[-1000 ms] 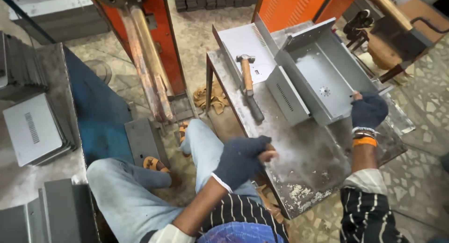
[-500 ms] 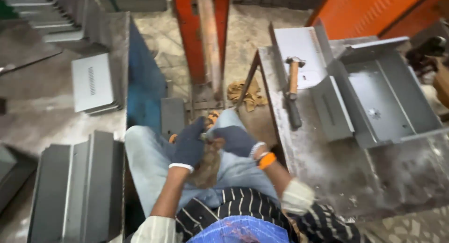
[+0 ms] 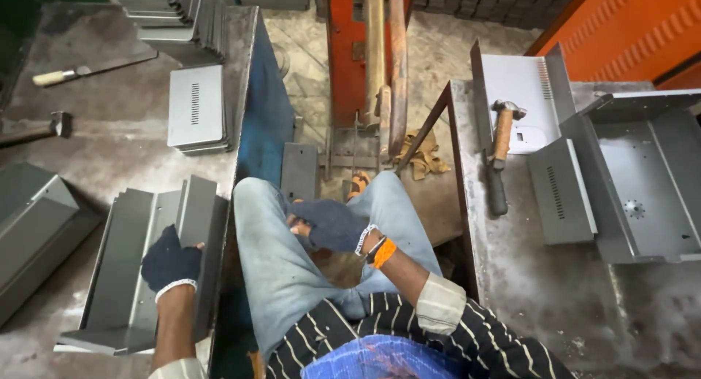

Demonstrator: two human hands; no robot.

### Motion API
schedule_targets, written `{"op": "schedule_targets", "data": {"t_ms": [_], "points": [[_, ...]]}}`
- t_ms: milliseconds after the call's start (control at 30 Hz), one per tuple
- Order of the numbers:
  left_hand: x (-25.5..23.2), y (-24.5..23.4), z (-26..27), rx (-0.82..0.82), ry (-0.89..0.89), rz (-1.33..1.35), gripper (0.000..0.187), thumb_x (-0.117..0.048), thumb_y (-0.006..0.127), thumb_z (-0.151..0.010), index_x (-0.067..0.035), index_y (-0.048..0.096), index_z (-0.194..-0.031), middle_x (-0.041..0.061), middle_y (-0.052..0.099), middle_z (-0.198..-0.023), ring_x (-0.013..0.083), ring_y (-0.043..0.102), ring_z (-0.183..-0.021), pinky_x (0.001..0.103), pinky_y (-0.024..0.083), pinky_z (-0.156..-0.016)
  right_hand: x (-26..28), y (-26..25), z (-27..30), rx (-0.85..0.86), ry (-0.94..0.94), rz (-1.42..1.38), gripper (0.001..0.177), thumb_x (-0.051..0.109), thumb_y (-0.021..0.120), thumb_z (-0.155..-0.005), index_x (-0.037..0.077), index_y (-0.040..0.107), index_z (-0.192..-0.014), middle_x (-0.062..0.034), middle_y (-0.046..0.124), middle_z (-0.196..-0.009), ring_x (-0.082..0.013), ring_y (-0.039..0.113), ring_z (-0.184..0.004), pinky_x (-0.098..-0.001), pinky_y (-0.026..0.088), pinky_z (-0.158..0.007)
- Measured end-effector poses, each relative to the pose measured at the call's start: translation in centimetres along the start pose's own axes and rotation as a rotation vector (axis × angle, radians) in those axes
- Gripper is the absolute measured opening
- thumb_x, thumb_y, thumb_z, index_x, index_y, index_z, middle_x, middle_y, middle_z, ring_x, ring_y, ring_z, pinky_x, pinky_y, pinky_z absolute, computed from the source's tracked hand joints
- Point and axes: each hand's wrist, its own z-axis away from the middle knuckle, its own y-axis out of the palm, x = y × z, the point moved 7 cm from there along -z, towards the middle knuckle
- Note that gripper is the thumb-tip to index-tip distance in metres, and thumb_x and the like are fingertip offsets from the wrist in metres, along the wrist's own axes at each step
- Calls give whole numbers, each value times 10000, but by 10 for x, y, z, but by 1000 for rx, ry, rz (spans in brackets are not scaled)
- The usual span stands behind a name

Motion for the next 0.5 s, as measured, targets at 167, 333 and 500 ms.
{"op": "schedule_targets", "data": {"t_ms": [167,333,500], "points": [[-47,-52,-3,5,270,31,577,-374,867,-690,-119,724,-1187,197,735,-1057,413,690,-980,516,548,-828,89,-33,-19,-252,-378,172,770,249,723,-809,65,446,-1503,-249,546,-1443,-430,585,-1242,-471,474,-1052],[-131,-152,23,131,482,-92,402,-322,827,-707,-191,757,-1080,125,750,-1012,357,707,-965,487,564,-815,111,7,-42,-416,-468,649,830,148,702,-781,65,401,-1551,-191,524,-1500,-388,532,-1419,-557,361,-1265],[-187,-240,59,206,536,-86,255,-253,829,-711,-177,752,-943,98,763,-963,310,732,-929,455,569,-835,127,-21,-22,-384,-239,478,854,148,745,-855,157,421,-1645,-77,582,-1350,-290,548,-1249,-478,400,-1129]]}}
